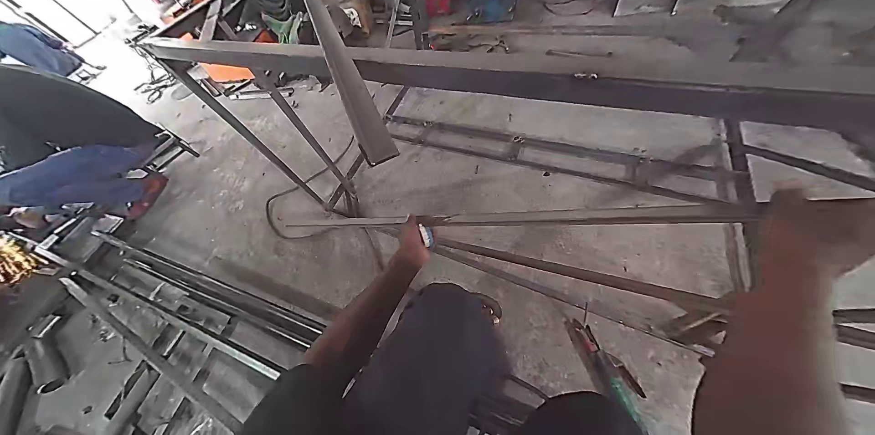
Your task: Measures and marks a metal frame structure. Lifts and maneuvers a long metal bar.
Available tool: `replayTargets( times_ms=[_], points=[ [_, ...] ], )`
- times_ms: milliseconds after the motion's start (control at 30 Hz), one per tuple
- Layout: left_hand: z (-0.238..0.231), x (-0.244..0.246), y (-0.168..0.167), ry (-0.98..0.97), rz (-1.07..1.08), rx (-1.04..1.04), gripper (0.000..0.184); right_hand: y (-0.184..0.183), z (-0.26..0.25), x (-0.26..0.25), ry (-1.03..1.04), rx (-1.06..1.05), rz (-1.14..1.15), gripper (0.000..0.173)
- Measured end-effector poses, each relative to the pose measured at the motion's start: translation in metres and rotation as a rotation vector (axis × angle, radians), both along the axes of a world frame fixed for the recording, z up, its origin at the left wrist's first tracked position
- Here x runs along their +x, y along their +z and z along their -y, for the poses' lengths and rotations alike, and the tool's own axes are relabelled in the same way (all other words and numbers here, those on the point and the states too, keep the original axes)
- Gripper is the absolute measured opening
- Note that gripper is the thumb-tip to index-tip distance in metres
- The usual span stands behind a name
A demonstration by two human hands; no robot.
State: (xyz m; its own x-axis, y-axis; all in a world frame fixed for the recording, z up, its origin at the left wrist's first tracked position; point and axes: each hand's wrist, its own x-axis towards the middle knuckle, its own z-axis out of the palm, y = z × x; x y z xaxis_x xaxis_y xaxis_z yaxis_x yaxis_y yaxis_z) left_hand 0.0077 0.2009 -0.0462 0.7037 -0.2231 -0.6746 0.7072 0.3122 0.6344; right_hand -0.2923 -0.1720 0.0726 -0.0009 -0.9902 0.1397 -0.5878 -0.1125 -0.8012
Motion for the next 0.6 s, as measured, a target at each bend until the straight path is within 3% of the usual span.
replayTargets(
  times_ms=[67,167,233,333,400,500,600],
  points=[
    [0.031,0.003,0.016,0.002,-0.021,-0.010,0.051,0.008,-0.023,0.010,0.161,-0.158,-0.382,0.108],
    [0.055,0.005,0.011,-0.018,-0.030,0.014,0.051,0.010,-0.073,0.036,0.425,-0.218,-0.653,0.111],
    [0.072,0.007,0.008,-0.030,0.001,0.039,0.047,0.016,-0.086,0.049,0.456,-0.225,-0.769,0.115],
    [0.092,-0.003,0.006,-0.047,-0.023,0.067,0.049,0.027,-0.106,0.070,0.590,-0.341,-0.805,0.084],
    [0.104,-0.015,0.005,-0.101,-0.052,0.062,0.049,0.007,-0.107,0.091,0.786,-0.430,-0.854,0.075],
    [0.111,-0.018,0.010,-0.240,-0.017,0.047,0.047,-0.037,-0.091,0.118,0.949,-0.474,-1.035,0.027],
    [0.108,0.002,0.002,-0.292,0.096,0.067,0.047,-0.047,-0.065,0.116,0.932,-0.266,-1.177,0.027]
  ],
)
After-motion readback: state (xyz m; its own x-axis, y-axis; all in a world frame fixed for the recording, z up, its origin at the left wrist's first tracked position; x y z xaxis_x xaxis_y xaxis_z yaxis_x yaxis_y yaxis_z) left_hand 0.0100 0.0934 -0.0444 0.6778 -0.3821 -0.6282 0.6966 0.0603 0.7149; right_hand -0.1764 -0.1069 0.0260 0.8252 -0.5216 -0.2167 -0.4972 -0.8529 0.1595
